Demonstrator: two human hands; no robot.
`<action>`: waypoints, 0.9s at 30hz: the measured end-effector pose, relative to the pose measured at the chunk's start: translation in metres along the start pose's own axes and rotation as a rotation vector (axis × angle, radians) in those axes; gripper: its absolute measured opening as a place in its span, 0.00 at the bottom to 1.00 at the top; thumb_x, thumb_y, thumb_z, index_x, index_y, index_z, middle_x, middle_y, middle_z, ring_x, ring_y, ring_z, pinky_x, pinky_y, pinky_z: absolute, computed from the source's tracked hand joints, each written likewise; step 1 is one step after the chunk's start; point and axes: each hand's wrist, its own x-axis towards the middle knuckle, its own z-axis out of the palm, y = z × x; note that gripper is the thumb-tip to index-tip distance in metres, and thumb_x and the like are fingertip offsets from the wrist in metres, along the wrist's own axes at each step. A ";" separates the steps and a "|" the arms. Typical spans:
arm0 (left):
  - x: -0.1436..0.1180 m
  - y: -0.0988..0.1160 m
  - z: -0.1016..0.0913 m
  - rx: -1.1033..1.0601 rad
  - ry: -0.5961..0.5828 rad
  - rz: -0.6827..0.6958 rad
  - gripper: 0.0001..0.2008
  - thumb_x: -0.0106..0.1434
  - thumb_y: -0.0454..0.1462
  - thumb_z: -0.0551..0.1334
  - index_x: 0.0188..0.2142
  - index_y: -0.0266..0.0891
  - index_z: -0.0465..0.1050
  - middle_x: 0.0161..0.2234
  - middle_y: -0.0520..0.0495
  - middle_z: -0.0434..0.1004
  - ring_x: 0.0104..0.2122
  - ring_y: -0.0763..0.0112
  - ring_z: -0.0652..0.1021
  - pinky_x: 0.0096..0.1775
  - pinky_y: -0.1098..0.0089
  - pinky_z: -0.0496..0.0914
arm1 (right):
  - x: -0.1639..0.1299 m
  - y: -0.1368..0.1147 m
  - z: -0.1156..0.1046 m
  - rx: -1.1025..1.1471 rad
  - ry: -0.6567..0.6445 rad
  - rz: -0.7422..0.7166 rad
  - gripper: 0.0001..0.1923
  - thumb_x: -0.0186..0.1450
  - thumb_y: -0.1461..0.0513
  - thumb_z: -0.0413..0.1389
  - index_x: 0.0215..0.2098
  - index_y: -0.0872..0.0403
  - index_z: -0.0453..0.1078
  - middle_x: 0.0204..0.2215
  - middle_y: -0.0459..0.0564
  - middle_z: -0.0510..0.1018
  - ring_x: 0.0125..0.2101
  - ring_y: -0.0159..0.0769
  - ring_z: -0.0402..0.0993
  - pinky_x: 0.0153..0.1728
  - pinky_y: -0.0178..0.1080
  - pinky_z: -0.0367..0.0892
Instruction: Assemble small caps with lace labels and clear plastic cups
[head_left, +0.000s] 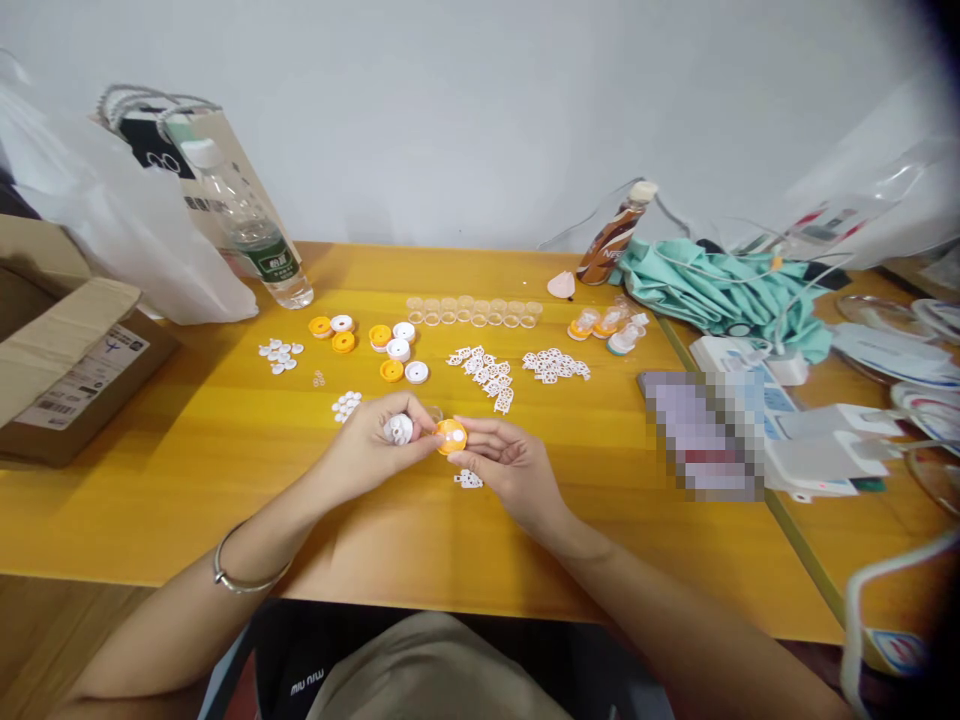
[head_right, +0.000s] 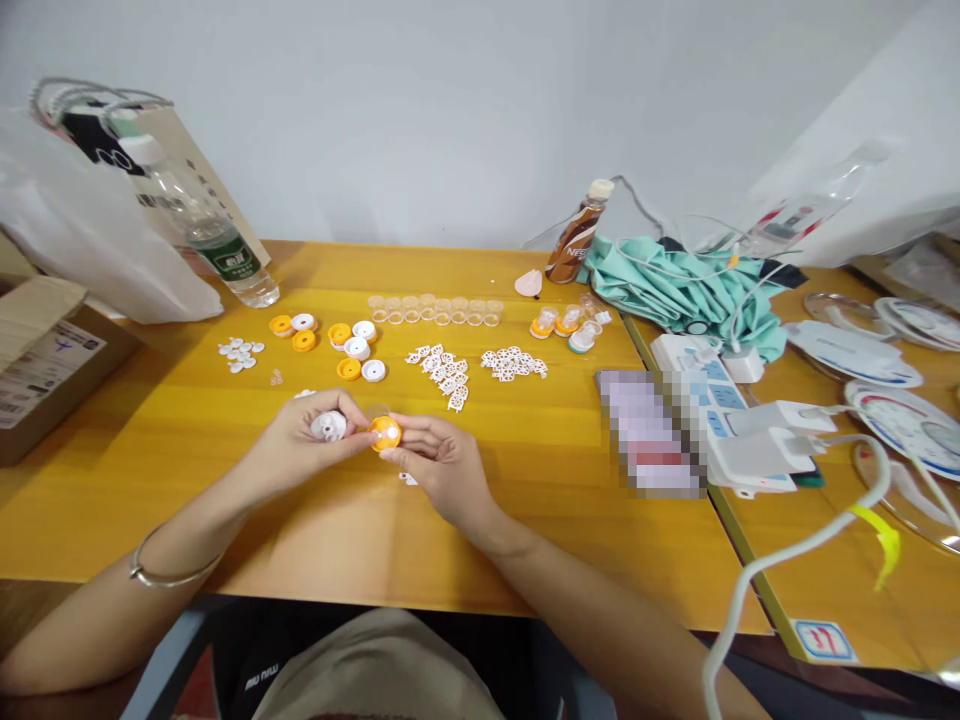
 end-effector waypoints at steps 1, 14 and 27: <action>0.001 0.000 -0.001 -0.011 0.008 -0.014 0.09 0.54 0.38 0.65 0.29 0.35 0.68 0.22 0.55 0.68 0.21 0.81 0.66 0.25 0.77 0.62 | 0.000 0.000 0.000 0.002 0.001 -0.002 0.17 0.48 0.62 0.67 0.37 0.50 0.74 0.31 0.45 0.82 0.35 0.37 0.79 0.44 0.43 0.73; 0.005 -0.001 -0.001 -0.071 -0.113 -0.152 0.13 0.53 0.41 0.65 0.22 0.35 0.66 0.18 0.57 0.60 0.17 0.83 0.58 0.20 0.78 0.53 | -0.002 -0.002 0.001 -0.003 0.001 0.007 0.17 0.47 0.61 0.67 0.36 0.50 0.75 0.30 0.45 0.82 0.34 0.37 0.79 0.43 0.43 0.74; 0.006 -0.006 -0.021 -0.354 -0.218 -0.038 0.11 0.59 0.40 0.52 0.40 0.38 0.64 0.36 0.43 0.70 0.32 0.69 0.70 0.29 0.71 0.65 | 0.006 -0.005 -0.006 -0.036 0.069 0.009 0.16 0.48 0.63 0.66 0.37 0.50 0.75 0.32 0.45 0.82 0.36 0.39 0.79 0.45 0.45 0.72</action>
